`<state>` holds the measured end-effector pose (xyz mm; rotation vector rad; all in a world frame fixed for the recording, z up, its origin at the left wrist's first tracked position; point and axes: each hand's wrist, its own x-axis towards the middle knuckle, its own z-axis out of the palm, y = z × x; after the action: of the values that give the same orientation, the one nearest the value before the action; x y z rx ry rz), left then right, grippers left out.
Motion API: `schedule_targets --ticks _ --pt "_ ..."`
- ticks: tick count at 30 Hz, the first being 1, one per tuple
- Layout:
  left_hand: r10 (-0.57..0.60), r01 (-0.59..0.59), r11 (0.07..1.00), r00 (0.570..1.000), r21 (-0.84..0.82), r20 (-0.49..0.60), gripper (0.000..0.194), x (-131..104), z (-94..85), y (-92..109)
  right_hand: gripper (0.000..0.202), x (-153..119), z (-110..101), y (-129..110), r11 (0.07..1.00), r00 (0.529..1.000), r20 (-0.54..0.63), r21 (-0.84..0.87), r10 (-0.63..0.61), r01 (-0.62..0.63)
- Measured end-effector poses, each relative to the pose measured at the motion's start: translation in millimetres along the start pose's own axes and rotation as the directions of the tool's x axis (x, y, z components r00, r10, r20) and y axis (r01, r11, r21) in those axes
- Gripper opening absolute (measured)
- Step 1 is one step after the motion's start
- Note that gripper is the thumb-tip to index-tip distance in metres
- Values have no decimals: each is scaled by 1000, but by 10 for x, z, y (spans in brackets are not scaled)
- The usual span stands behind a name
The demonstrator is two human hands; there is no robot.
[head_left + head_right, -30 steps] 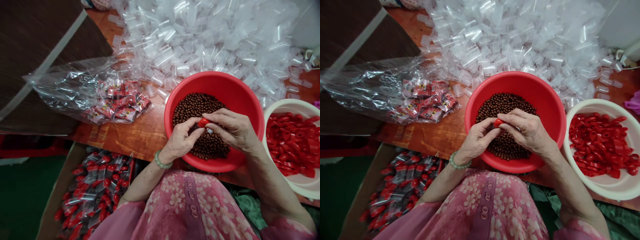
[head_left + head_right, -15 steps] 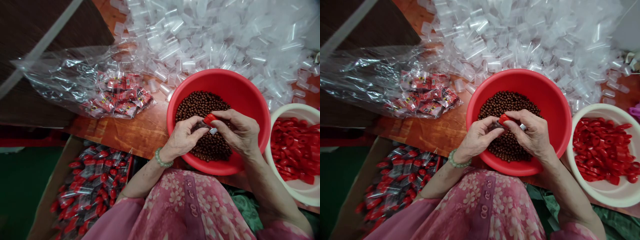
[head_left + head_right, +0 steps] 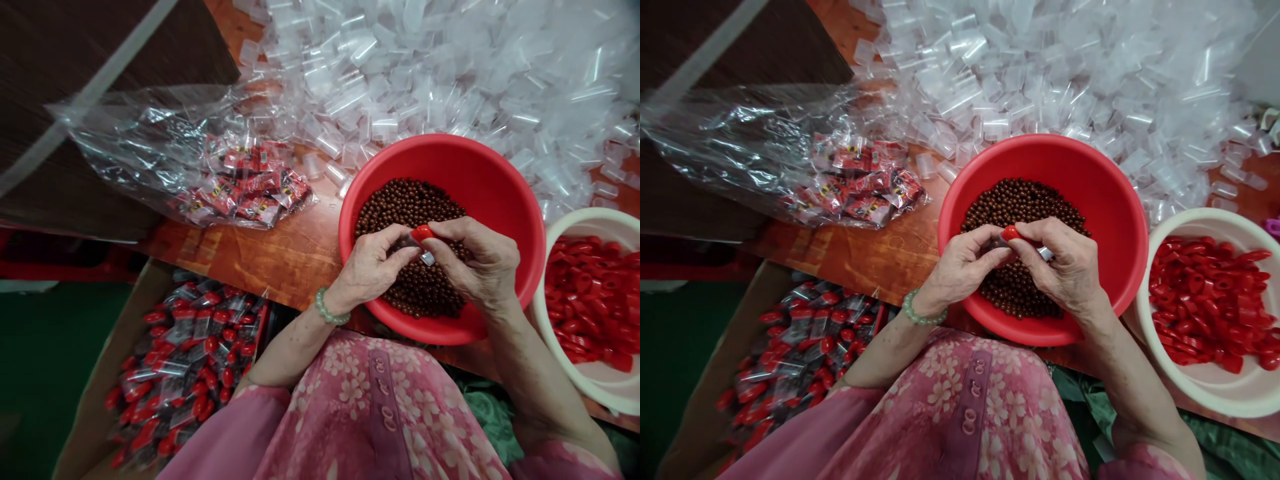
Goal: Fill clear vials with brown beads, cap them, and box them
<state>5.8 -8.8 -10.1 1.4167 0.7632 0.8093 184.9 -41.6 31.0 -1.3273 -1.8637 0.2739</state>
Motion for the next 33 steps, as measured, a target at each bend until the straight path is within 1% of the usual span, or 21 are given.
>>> schedule_targets --ticks 4,7,10,13,16,18,21,23,25,30,33 --pt "10 -10 1000 1000 4 -3 21 4 7 -29 6 -13 48 34 999 999 -27 -25 -47 46" --pt "15 -15 1000 1000 2 -18 22 12 17 -31 8 -22 76 51 998 999 -26 -47 -43 42" --pt "48 -47 999 998 11 -35 23 12 35 -11 10 -42 92 41 998 998 -54 -60 -35 31" --pt "100 -92 991 993 100 -67 21 0 50 6 13 -61 105 18 998 997 -74 -60 11 -16" --pt "133 -110 973 985 201 -108 19 -9 59 1 16 -73 123 21 998 997 -47 -18 57 -58" --pt "127 -108 981 985 160 -117 21 -4 63 -10 17 -85 140 45 996 996 -43 42 81 -79" --pt "112 -112 994 990 1 -90 24 14 71 -22 21 -117 166 96 970 982 -63 180 176 -162" --pt "103 -107 993 991 -40 -84 24 21 75 -26 23 -140 173 121 953 975 -51 229 215 -198" --pt "95 -97 995 991 -21 -96 24 23 75 -30 23 -154 164 129 957 977 -28 211 211 -201" --pt "95 -94 995 989 20 -113 24 14 68 -36 18 -130 96 104 986 990 -17 102 137 -135" --pt "102 -90 990 988 108 -114 20 -6 72 -11 14 -96 54 108 994 995 21 45 97 -98"
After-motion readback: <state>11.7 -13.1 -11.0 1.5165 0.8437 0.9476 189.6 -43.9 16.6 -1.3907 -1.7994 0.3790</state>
